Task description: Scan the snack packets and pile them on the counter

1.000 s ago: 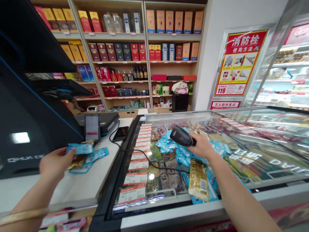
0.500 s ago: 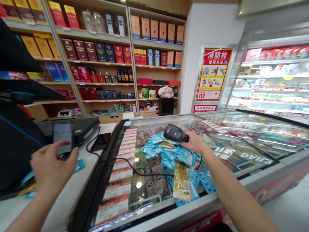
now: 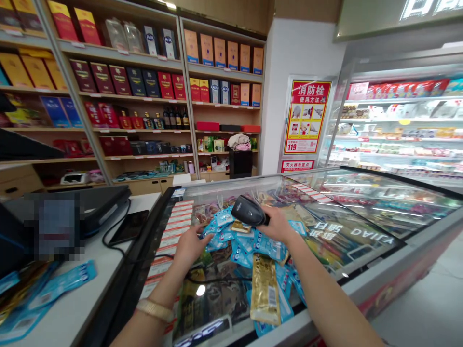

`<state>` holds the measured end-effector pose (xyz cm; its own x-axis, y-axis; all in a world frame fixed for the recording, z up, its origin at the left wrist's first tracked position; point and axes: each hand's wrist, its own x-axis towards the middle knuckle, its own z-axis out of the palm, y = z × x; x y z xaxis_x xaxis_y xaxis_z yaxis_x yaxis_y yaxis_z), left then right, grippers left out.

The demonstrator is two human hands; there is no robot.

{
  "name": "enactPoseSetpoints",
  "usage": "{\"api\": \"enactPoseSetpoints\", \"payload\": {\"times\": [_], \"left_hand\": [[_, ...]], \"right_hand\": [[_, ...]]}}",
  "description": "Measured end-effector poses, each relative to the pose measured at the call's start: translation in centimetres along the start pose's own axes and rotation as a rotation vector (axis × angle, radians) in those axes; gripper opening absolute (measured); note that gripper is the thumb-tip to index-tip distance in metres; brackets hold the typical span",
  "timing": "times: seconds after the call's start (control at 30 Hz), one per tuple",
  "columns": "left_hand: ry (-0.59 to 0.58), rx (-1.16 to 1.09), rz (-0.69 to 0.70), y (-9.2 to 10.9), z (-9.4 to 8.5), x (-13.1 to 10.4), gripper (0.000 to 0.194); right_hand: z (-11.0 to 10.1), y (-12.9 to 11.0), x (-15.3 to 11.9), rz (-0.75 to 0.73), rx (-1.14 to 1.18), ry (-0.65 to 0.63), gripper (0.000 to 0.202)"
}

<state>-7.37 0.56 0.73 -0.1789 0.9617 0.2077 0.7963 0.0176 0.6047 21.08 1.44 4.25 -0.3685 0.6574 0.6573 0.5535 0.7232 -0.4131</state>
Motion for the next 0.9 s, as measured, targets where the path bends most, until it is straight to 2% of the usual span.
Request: {"api": "enactPoseSetpoints", "payload": {"times": [0.1,0.2,0.27,0.4,0.47,0.53,0.6,0.73,0.8,0.9], "left_hand": [[0.033,-0.001,-0.028,-0.4,0.1,0.2,0.036],[0.024,-0.112,-0.095,-0.3,-0.3,0.1,0.032],[-0.044,-0.266,-0.153,-0.1,-0.9,-0.2,0.027],[-0.284,-0.583,-0.289,0.1,-3.1,-1.3,0.019],[-0.318,-0.644,-0.319,0.0,-4.4,-1.7,0.02],[-0.27,-0.678,-0.308,-0.2,-5.5,-1.8,0.021],[-0.163,-0.711,-0.287,-0.4,-6.1,-1.6,0.021],[0.079,-0.761,-0.21,-0.1,-6.0,-1.3,0.024],[0.125,-0.774,-0.158,0.2,-5.6,-1.3,0.026],[0.12,-0.751,-0.103,0.6,-5.1,-1.5,0.03]], "right_hand": [[0.2,-0.3,-0.2,-0.013,0.007,-0.029,0.02],[0.5,-0.7,-0.4,-0.023,0.003,-0.064,0.02],[0.7,-0.8,-0.5,-0.028,-0.002,-0.092,0.017],[0.9,-0.8,-0.7,-0.022,-0.034,-0.144,0.012],[1.0,-0.8,-0.8,-0.013,-0.055,-0.163,0.012],[1.2,-1.1,-0.8,-0.016,-0.054,-0.183,0.013],[1.3,-1.5,-0.9,-0.033,-0.04,-0.203,0.015],[1.6,-2.5,-0.9,-0.068,-0.047,-0.224,0.015],[1.7,-2.9,-0.9,-0.074,-0.058,-0.226,0.015],[1.7,-3.1,-0.8,-0.065,-0.07,-0.236,0.014]]}}
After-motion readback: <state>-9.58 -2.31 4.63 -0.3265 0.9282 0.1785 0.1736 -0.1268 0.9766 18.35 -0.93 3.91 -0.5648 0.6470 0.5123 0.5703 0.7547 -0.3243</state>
